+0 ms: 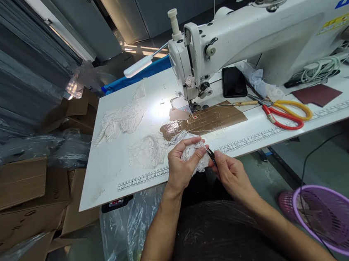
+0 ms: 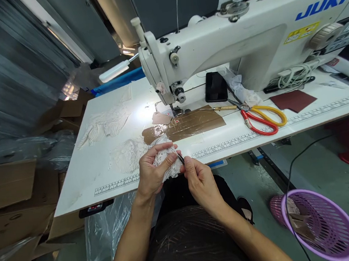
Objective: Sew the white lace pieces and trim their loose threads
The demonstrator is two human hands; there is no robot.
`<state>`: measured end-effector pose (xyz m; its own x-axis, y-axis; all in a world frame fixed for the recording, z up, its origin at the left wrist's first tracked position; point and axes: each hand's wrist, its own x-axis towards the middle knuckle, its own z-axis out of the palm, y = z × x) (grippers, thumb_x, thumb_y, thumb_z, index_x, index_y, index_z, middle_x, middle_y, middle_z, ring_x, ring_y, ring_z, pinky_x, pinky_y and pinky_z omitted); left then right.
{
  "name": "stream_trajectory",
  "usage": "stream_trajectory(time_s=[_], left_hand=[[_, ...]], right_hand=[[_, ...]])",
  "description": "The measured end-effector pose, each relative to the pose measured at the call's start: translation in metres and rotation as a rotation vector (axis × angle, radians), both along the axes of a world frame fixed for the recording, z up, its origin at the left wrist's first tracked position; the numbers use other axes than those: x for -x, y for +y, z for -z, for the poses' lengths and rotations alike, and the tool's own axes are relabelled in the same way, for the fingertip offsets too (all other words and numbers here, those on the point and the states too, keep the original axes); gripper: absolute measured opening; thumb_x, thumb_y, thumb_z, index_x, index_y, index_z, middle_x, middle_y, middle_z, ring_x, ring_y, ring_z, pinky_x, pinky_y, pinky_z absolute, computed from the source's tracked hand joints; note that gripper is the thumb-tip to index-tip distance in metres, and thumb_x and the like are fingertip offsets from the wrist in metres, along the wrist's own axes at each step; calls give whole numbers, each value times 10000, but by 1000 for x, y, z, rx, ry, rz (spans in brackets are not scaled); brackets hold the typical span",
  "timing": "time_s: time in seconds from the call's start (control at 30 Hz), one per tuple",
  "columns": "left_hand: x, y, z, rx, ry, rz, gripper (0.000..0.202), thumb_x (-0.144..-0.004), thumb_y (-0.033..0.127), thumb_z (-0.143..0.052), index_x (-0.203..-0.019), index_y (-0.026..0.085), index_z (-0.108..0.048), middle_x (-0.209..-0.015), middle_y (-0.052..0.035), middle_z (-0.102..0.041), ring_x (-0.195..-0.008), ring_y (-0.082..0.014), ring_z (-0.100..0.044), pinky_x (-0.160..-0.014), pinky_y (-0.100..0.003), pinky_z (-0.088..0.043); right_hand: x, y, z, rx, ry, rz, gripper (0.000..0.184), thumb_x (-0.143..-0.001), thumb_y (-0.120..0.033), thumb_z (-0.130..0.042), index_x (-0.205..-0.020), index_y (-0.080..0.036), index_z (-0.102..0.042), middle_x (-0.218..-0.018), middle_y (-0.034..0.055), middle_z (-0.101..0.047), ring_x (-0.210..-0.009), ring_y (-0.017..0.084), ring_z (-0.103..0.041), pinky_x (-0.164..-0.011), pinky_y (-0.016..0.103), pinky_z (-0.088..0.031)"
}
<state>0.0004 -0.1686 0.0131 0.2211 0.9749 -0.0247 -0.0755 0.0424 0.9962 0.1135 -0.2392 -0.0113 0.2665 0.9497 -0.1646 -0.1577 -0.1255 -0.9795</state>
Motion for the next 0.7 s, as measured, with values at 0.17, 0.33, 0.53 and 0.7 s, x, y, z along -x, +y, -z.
stream_trajectory(time_s=[0.17, 0.33, 0.53, 0.7], left_hand=[[-3, -2, -2, 15, -84, 14, 312, -724, 269, -824, -1015, 204, -730, -1022, -54, -758, -873, -194, -743, -821, -299, -576], [0, -1, 0, -11, -22, 10, 305, -721, 260, -829, -1007, 202, -738, -1016, -57, -760, -897, -204, -736, -869, -323, -563], [4, 2, 2, -8, 52, 18, 333, -711, 290, -837, -1017, 199, -742, -1030, -80, -758, -978, -249, -716, -917, -372, -546], [3, 2, 0, -37, 53, 22, 313, -718, 283, -830, -1011, 211, -746, -1036, -66, -756, -967, -234, -713, -929, -371, -539]], right_hand=[[0, -1, 1, -5, -13, 13, 519, -935, -619, -465, -690, -177, -585, -561, -37, -394, -526, 111, -325, -502, 252, -283], [0, 1, -2, -1, -19, 20, 553, -918, -657, -458, -680, -174, -585, -557, -36, -404, -511, 107, -319, -483, 249, -280], [-2, 1, -4, 1, -55, -8, 559, -920, -660, -448, -682, -173, -583, -554, -39, -376, -513, 108, -314, -489, 249, -285], [-5, 1, -1, 9, -50, -23, 548, -921, -659, -448, -692, -180, -582, -550, -40, -361, -514, 112, -306, -485, 251, -279]])
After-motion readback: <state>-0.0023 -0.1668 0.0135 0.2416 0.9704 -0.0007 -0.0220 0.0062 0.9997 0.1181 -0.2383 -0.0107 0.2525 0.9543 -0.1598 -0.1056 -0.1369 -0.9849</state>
